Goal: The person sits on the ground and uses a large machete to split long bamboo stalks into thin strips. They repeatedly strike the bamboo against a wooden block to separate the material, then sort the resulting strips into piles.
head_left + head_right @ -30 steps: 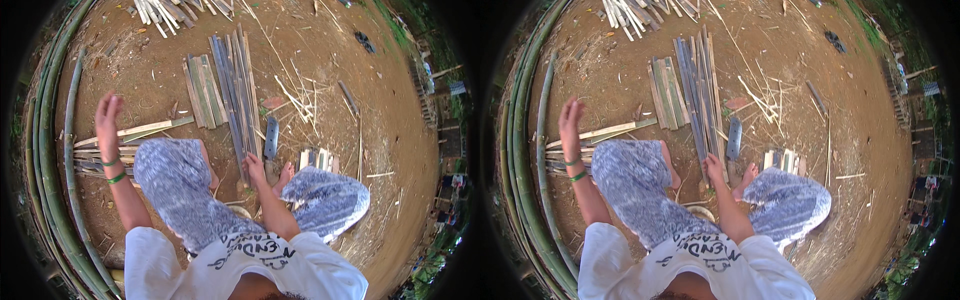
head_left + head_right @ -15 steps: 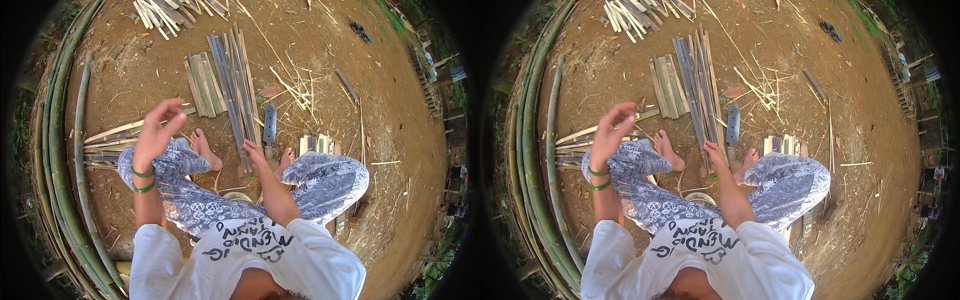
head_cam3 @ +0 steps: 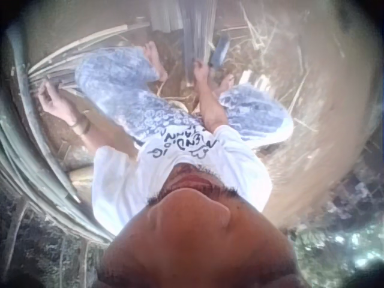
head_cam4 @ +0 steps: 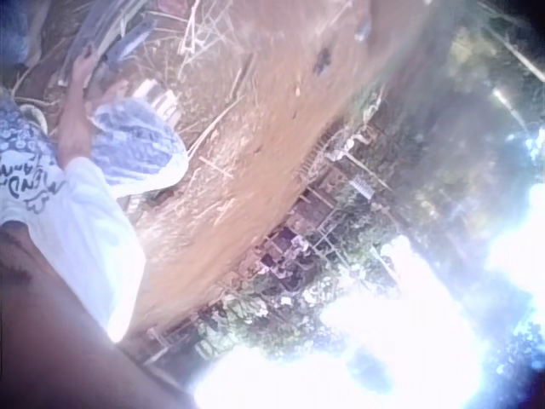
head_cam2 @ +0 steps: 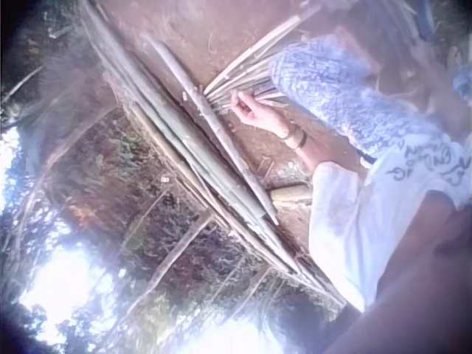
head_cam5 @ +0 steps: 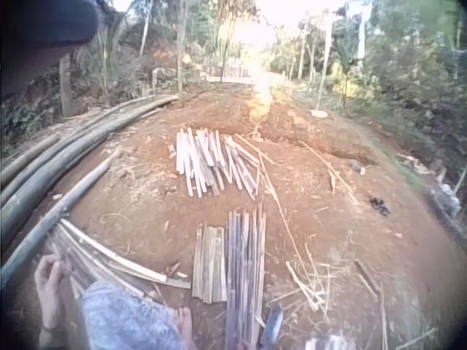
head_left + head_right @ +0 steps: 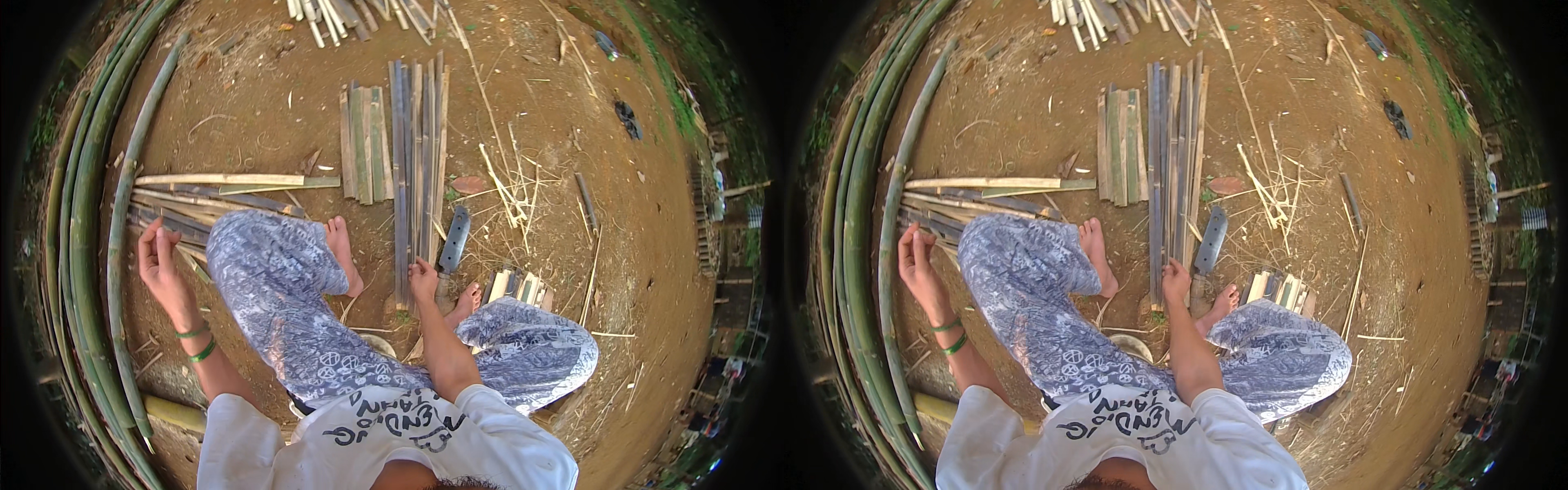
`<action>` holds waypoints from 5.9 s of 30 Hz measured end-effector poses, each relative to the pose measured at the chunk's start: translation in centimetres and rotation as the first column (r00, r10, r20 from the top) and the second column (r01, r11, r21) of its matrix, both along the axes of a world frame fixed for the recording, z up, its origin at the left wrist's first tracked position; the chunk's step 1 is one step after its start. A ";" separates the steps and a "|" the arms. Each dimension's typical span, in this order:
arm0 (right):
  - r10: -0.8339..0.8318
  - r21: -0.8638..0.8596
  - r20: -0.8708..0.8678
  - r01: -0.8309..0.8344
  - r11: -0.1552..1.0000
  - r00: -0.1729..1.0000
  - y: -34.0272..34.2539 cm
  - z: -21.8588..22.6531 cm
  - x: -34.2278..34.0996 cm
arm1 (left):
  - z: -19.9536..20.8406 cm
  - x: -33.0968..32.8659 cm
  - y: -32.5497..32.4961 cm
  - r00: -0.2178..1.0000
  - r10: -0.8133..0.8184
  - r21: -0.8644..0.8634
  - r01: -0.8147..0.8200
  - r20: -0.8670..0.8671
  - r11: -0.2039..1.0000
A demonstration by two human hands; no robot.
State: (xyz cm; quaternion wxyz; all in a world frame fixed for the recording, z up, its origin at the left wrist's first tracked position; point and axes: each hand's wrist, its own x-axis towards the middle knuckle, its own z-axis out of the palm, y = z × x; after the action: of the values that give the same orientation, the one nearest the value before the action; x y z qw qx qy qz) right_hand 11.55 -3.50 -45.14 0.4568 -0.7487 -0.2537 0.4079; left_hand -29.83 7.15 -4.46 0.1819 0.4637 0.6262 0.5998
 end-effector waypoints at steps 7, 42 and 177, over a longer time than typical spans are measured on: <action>0.260 -0.293 0.620 -0.089 0.952 0.741 1.4 5.8 -1.7 | -21.3 -5.8 -0.1 0.918 0.094 -0.401 0.075 0.386 0.913; 0.110 0.028 0.551 -0.150 0.988 0.827 7.8 8.5 -1.2 | -33.3 6.6 24.7 0.361 -0.544 -0.631 -0.189 -0.757 0.753; 0.161 0.038 0.934 -0.538 0.842 0.319 -2.8 46.9 11.8 | 3.9 29.5 -8.1 0.314 -0.947 -0.122 0.939 -0.070 0.320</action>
State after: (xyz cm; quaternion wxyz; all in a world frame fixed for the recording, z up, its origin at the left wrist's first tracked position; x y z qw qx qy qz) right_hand 23.30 -6.28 1.75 0.2659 -0.6786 -0.6843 -0.0245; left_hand -0.37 -0.97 -0.53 0.4699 0.7734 0.2662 0.3319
